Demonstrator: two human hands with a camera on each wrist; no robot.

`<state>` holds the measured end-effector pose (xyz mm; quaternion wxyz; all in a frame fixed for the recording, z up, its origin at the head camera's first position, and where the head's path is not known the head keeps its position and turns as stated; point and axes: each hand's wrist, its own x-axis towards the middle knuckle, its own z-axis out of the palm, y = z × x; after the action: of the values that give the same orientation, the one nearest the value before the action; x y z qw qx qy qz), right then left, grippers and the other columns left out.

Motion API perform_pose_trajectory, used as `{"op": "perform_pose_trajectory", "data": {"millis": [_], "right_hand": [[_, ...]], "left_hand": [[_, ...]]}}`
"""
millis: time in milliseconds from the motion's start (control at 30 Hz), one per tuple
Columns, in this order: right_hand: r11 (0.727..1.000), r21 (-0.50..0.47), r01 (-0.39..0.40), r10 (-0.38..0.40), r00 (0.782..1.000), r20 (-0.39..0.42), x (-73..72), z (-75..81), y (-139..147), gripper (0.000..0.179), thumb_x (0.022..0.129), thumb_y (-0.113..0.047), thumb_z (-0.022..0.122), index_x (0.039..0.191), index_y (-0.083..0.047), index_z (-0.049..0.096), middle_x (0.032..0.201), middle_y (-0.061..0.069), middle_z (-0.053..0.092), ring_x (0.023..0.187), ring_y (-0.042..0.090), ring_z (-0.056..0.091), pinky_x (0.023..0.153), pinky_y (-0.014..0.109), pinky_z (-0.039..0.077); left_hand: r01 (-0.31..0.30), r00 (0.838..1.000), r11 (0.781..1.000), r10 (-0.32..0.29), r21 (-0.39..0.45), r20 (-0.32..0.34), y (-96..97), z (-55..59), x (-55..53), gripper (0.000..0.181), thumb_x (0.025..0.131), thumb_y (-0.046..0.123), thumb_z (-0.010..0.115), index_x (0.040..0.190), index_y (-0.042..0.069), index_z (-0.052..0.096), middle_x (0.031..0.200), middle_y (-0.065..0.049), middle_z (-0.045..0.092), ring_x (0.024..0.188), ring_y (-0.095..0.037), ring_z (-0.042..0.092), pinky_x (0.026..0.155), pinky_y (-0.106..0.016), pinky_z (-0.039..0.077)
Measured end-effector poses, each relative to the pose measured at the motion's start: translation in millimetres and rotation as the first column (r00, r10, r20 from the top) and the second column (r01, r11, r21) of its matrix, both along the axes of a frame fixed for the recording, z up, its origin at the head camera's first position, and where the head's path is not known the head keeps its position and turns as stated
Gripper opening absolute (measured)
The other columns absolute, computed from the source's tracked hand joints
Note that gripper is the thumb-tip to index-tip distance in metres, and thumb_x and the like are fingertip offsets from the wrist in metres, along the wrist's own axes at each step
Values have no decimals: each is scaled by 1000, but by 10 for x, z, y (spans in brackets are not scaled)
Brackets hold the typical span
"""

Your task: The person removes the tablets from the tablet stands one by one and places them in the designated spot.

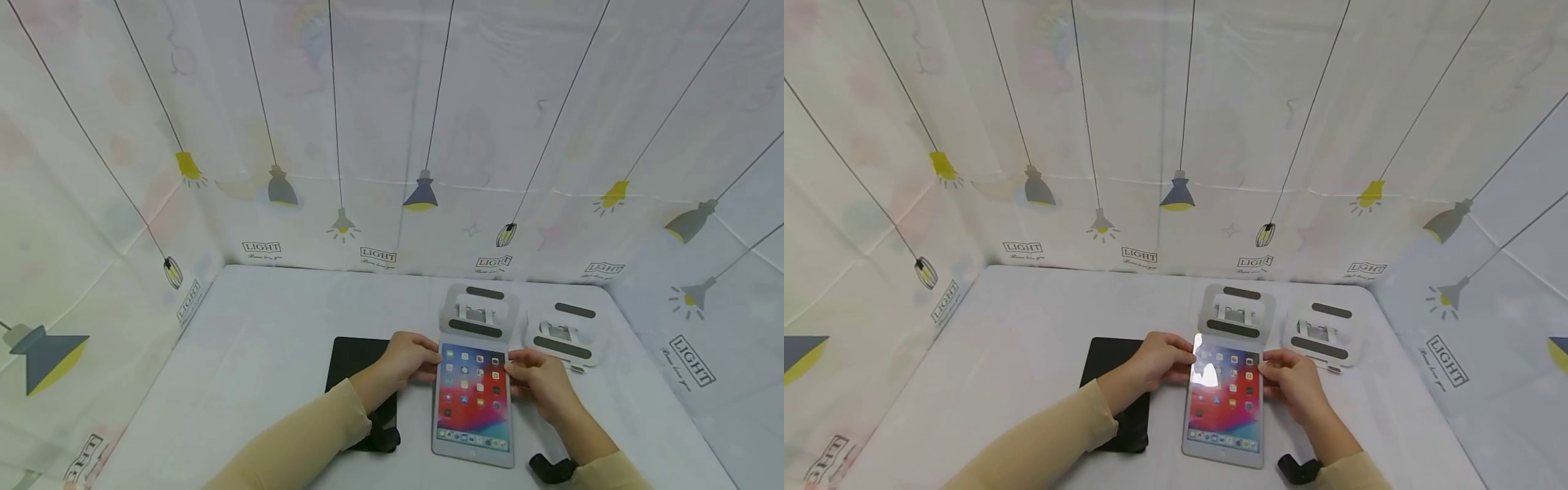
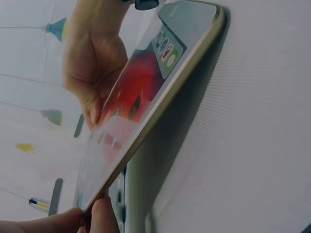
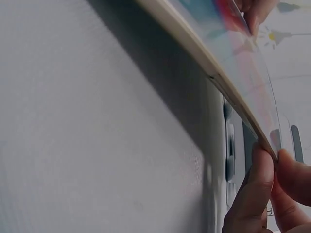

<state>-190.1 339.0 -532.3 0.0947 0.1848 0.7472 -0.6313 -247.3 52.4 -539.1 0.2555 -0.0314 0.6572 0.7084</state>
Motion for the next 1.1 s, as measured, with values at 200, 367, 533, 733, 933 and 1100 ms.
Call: {"op": "perform_pose_trajectory", "data": {"millis": [200, 367, 533, 733, 933, 1100], "right_hand": [[999, 40, -13, 12, 1000, 17, 0, -23, -53, 43, 102, -20, 75, 139, -1, 66, 99, -3, 74, 83, 14, 73, 71, 27, 66], [999, 42, -10, 9, 999, 31, -3, -43, -80, 43, 102, -19, 76, 139, 0, 67, 98, -3, 78, 83, 15, 75, 72, 28, 67], [999, 48, -26, 25, 999, 29, 17, -42, -93, 45, 101, -18, 76, 140, 3, 65, 99, -1, 80, 83, 16, 75, 72, 30, 68], [999, 35, -35, 33, 998, 45, 60, -76, -68, 43, 100, -14, 77, 138, 5, 67, 100, 2, 82, 81, 17, 77, 71, 31, 68], [998, 6, -58, 57, 997, 45, 80, -94, -54, 39, 101, -10, 75, 135, 6, 68, 100, 5, 84, 80, 18, 80, 73, 34, 69], [998, -10, -59, 59, 997, 54, 95, -78, -42, 38, 101, -10, 74, 135, 8, 68, 100, 7, 84, 81, 19, 81, 74, 35, 69]], "left_hand": [[19, 1000, 1000, -19, -14, 13, -73, 31, 32, 12, 93, 3, 80, 104, 1, 77, 96, -13, 81, 76, -17, 77, 65, -32, 68], [38, 999, 999, -37, -15, 32, -129, 75, 58, 11, 95, 3, 76, 106, -1, 77, 97, -16, 81, 77, -18, 77, 68, -35, 69], [55, 998, 998, -54, -25, 38, -167, 119, 98, 12, 97, 2, 73, 107, -3, 78, 97, -18, 81, 78, -19, 78, 71, -37, 70], [60, 997, 997, -59, -40, 48, -200, 112, 142, 13, 96, 1, 72, 106, -3, 79, 96, -20, 82, 79, -22, 81, 73, -42, 70], [73, 996, 996, -70, -42, 57, -230, 92, 160, 13, 96, 2, 72, 106, -4, 79, 96, -19, 82, 78, -20, 81, 74, -41, 70], [87, 995, 995, -84, -57, 55, -271, 95, 168, 14, 97, 4, 71, 107, -3, 79, 96, -18, 82, 77, -18, 80, 69, -36, 69]]}}
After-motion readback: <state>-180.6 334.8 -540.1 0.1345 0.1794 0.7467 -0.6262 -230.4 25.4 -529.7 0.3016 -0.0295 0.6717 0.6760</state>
